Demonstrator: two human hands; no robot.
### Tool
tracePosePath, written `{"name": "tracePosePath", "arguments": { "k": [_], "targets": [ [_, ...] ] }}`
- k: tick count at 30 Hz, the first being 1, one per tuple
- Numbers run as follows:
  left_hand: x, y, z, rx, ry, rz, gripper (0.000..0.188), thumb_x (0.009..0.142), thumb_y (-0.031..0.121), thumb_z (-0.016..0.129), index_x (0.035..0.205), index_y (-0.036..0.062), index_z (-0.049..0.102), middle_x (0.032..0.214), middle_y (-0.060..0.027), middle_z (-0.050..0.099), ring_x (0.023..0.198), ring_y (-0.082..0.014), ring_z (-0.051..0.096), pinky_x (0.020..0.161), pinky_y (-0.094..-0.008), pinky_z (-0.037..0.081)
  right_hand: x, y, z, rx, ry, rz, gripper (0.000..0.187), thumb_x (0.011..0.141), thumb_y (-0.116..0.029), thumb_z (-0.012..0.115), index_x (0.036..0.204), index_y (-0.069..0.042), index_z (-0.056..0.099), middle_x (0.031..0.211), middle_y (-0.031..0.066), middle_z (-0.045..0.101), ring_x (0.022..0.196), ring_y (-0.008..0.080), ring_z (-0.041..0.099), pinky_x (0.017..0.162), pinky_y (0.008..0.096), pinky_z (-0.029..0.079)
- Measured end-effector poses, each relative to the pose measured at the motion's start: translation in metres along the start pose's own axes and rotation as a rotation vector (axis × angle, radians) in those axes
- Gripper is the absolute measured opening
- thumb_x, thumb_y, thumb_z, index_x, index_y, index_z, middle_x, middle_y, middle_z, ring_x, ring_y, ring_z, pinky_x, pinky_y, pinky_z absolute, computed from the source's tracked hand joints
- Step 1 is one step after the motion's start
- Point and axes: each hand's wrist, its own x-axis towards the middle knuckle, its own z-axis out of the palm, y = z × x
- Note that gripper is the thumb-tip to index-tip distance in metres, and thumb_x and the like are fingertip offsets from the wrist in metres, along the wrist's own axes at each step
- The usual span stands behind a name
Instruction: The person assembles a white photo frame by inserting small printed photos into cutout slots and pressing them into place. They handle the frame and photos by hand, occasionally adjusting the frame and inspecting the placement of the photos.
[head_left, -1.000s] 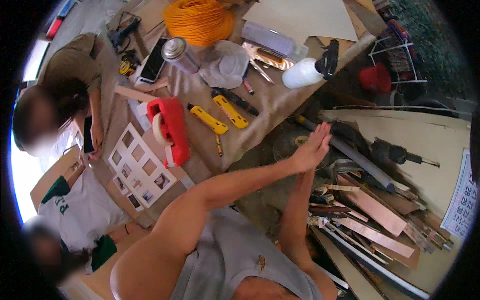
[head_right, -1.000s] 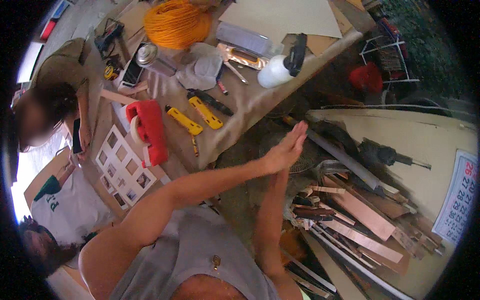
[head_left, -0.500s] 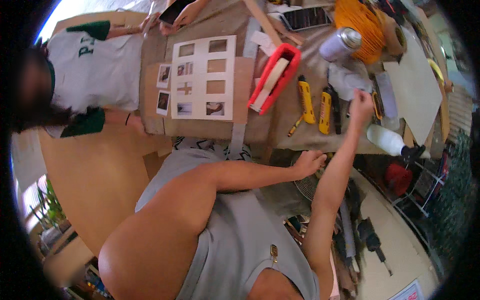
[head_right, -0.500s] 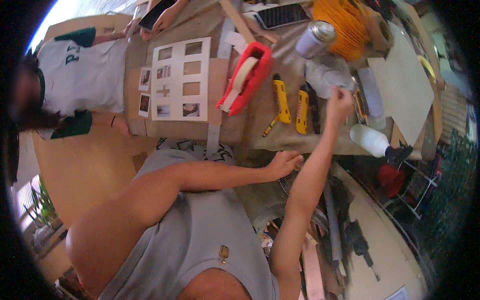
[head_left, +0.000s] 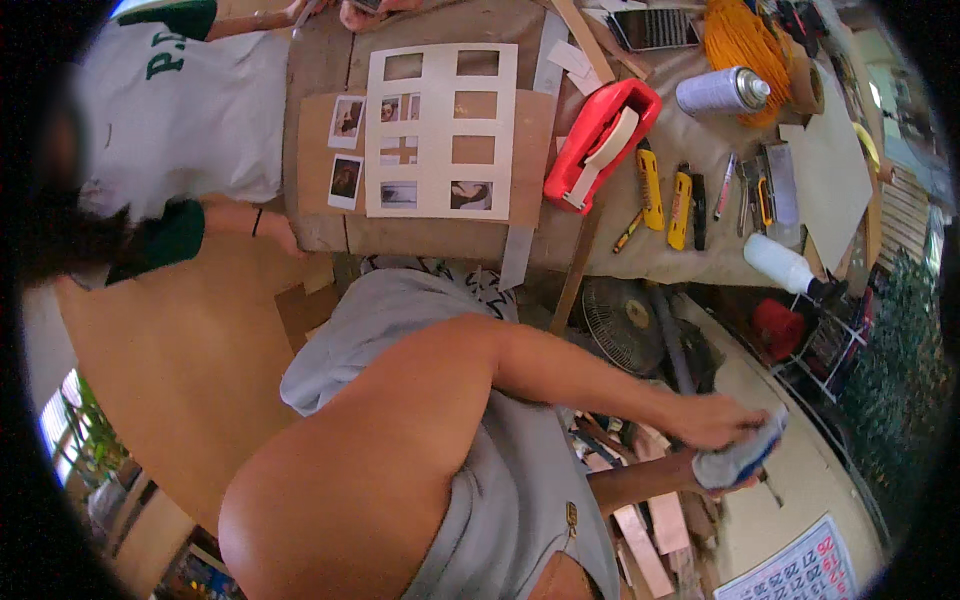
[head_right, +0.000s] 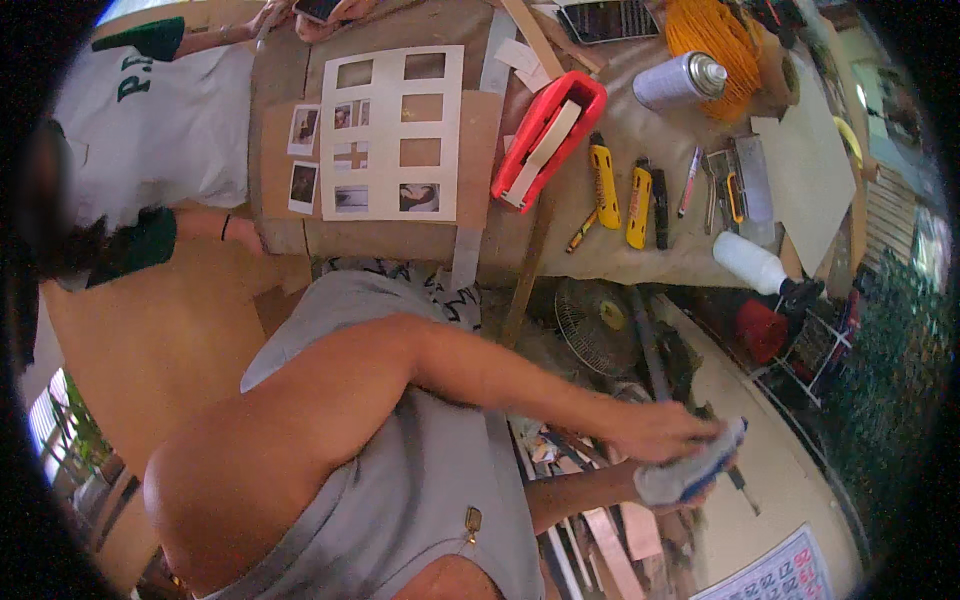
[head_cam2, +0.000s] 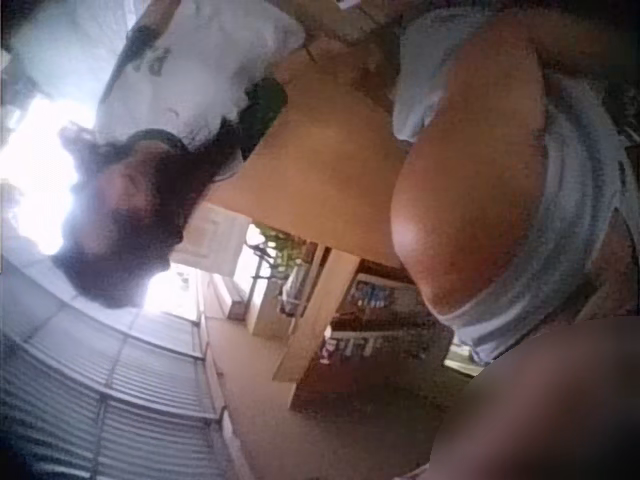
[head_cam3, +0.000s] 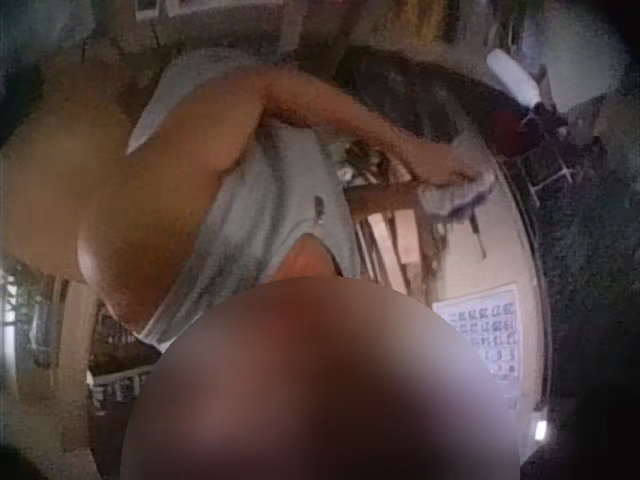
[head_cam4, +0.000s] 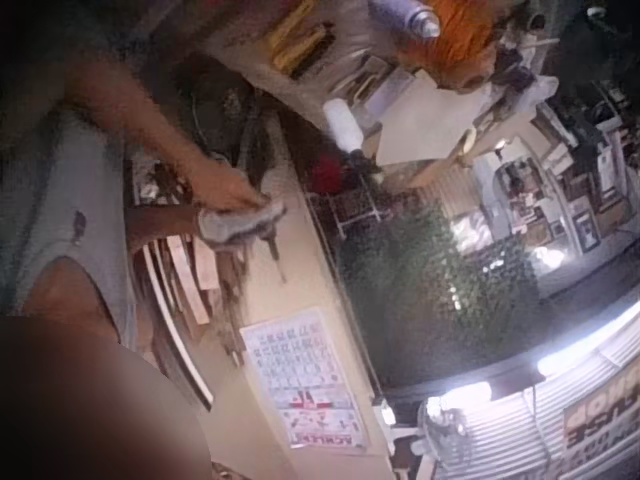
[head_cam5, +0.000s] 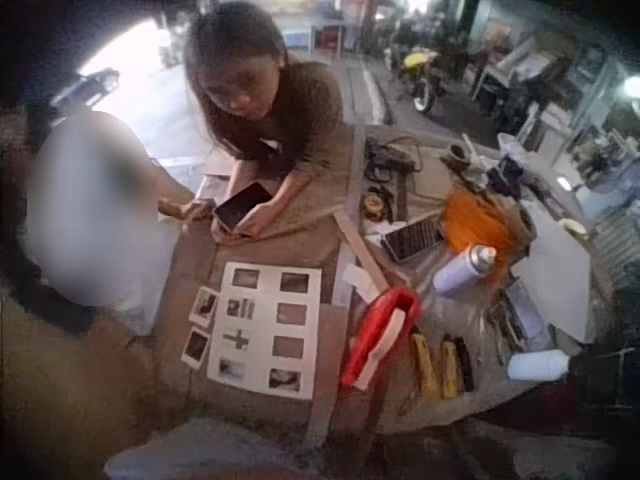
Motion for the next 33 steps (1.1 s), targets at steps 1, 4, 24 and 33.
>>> {"name": "tracePosePath", "arguments": {
  "k": [1, 4, 24, 33],
  "targets": [
    [-0.004, -0.012, 0.026, 0.1, -0.002, 0.168, 0.047, 0.092, 0.029, 0.041, 0.132, 0.0049, 0.038, 0.129, -0.0217, 0.044, 0.123, -0.0394, 0.037, 0.102, -0.0468, 0.028, -0.014, -0.012, -0.006, -0.047, 0.01, -0.018, 0.008, 0.077, -0.01, 0.056, 0.076, -0.003, 0.06, 0.086, 0.011, 0.058, 0.088, 0.0227, 0.054, 0.084, 0.0398, 0.042],
    [-0.035, -0.019, 0.062, 0.201, -0.003, 0.406, 0.05, 0.093, 0.032, 0.035, 0.134, 0.0034, 0.033, 0.135, -0.0253, 0.034, 0.129, -0.0419, 0.026, 0.107, -0.0468, 0.018, -0.04, -0.029, -0.03, -0.208, -0.074, -0.029, 0.01, 0.078, -0.012, 0.056, 0.076, -0.003, 0.06, 0.085, 0.0104, 0.058, 0.085, 0.0218, 0.054, 0.082, 0.0386, 0.042],
    [-0.193, -0.029, 0.125, 0.356, -0.503, 1.004, 0.094, 0.075, 0.064, 0.053, 0.135, -0.0044, 0.029, 0.138, -0.0271, 0.03, 0.128, -0.0412, 0.031, 0.106, -0.0508, 0.021, -0.201, -0.106, -0.122, -0.493, 0.087, 0.002, 0.019, 0.082, -0.02, 0.057, 0.073, -0.004, 0.061, 0.074, 0.0062, 0.058, 0.071, 0.0161, 0.053, 0.068, 0.0301, 0.042],
    [-0.185, -0.076, 0.19, -0.407, -0.195, 0.05, 0.075, 0.089, 0.049, 0.048, 0.138, -0.0007, 0.023, 0.139, -0.0251, 0.026, 0.127, -0.0304, 0.029, 0.106, -0.0378, 0.022, -0.169, -0.107, -0.177, -0.45, 0.064, 0.09, 0.024, 0.084, -0.024, 0.057, 0.072, -0.004, 0.062, 0.07, 0.0043, 0.058, 0.064, 0.0135, 0.053, 0.061, 0.0264, 0.042]
  ]
}}
